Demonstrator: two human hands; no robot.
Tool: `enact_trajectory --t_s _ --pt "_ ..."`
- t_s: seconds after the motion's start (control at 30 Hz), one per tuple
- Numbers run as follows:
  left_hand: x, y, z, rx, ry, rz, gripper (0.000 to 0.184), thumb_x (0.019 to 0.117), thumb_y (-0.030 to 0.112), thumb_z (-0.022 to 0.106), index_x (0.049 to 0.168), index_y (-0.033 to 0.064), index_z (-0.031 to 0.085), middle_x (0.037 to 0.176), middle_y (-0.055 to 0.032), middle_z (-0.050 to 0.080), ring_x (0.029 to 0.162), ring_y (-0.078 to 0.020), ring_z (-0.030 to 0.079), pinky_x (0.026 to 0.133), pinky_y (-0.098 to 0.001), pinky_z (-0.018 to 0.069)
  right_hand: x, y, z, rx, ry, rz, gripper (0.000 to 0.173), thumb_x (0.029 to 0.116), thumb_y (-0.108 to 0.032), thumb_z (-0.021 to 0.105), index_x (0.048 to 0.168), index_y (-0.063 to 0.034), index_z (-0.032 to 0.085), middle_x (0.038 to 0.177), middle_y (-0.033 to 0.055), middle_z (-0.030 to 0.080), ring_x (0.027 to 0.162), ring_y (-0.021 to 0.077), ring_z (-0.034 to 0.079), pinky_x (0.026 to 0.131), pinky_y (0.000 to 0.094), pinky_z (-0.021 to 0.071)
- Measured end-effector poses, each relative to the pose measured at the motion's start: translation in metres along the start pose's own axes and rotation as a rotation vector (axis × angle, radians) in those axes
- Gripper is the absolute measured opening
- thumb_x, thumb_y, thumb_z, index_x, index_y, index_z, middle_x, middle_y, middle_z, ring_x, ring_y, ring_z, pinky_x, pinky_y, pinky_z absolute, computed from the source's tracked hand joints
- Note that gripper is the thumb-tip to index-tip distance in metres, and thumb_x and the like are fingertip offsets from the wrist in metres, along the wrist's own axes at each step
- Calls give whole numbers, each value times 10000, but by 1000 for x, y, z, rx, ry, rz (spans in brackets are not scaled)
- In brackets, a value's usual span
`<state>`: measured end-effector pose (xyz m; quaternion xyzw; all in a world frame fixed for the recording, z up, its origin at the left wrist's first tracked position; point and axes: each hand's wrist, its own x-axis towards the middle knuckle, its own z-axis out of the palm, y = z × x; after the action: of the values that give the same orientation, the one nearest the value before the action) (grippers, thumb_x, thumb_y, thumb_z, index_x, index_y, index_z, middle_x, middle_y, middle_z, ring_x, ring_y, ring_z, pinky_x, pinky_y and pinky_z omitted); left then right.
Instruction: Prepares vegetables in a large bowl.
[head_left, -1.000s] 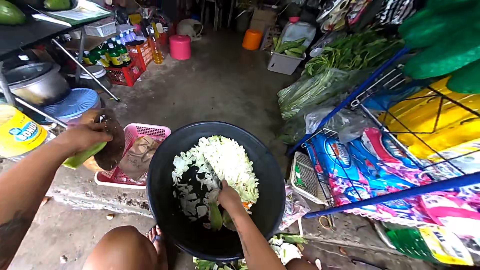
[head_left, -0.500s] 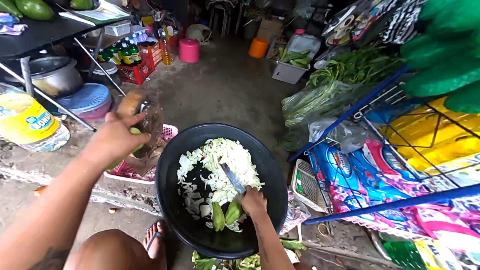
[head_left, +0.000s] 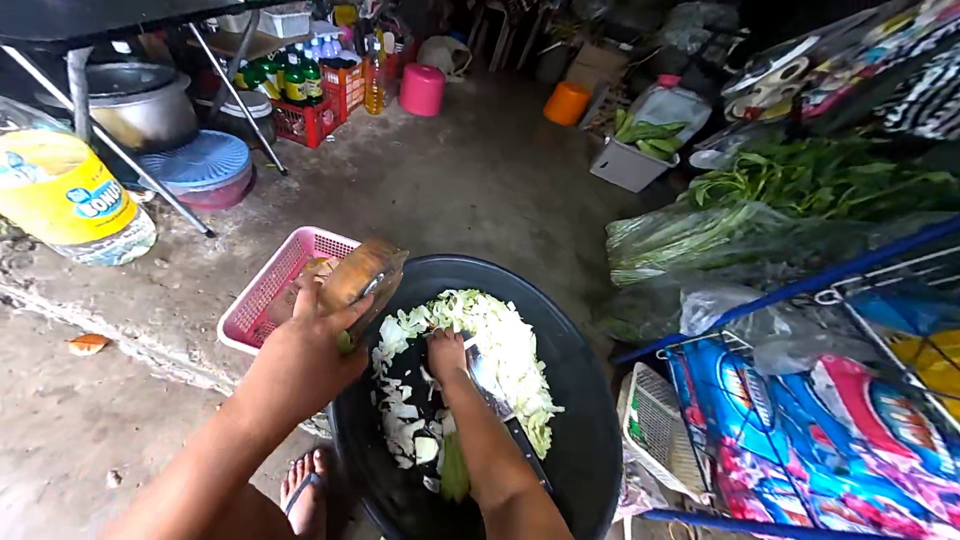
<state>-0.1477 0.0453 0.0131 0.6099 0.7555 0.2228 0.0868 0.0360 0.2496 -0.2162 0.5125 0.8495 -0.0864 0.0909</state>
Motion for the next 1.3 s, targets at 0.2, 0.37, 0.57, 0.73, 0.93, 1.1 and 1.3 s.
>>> enact_trajectory --t_s 0.2,0.37,0.57,0.73,0.93,1.1,1.3 --pt "2 -19 3 -30 28 14 533 881 368 720 1408 334 649 1511 -334 400 873 -375 703 711 -564 579 -81 35 -70 608 -92 -130 319 1067 -212 518 1244 0 678 1165 200 703 1115 309 674 1018 508 519" --pt "-3 -25 3 -2 57 40 526 870 378 698 1392 327 666 1514 -335 398 834 -370 703 677 -555 573 -199 71 -133 546 -814 -376 208 993 -69 592 1116 49 712 968 192 713 855 274 685 813 506 565" --pt "-6 -19 3 -12 116 68 514 854 373 661 1366 338 683 1481 -323 426 727 -331 686 602 -536 561 -134 48 -113 303 -505 -255 296 1039 -197 588 1208 15 709 1145 237 713 1120 394 675 1020 615 497" --pt "-6 -13 5 -7 145 111 508 843 347 671 1350 320 696 1475 -307 448 720 -312 692 583 -508 564 23 0 -72 206 -74 -5 378 1058 -194 513 1376 -29 632 1454 209 566 1341 366 562 1121 539 458" --pt "-4 -8 7 32 128 114 561 825 316 721 1382 345 667 1518 -294 441 751 -335 711 586 -487 571 80 -26 -26 106 -57 226 474 978 -82 575 1451 -70 554 1568 204 440 1350 424 534 989 606 531" --pt "-3 -15 13 25 136 153 495 847 328 701 1342 332 698 1503 -278 443 672 -289 688 540 -477 565 55 -7 -53 388 49 177 387 1001 -224 616 1317 0 640 1409 238 581 1319 382 563 1087 562 470" --pt "-8 -15 14 -45 36 147 577 858 312 730 1426 324 632 1520 -281 374 706 -384 657 551 -597 541 -61 36 -64 886 -241 4 370 1031 -119 605 1373 -2 528 1083 190 694 895 254 699 828 448 588"
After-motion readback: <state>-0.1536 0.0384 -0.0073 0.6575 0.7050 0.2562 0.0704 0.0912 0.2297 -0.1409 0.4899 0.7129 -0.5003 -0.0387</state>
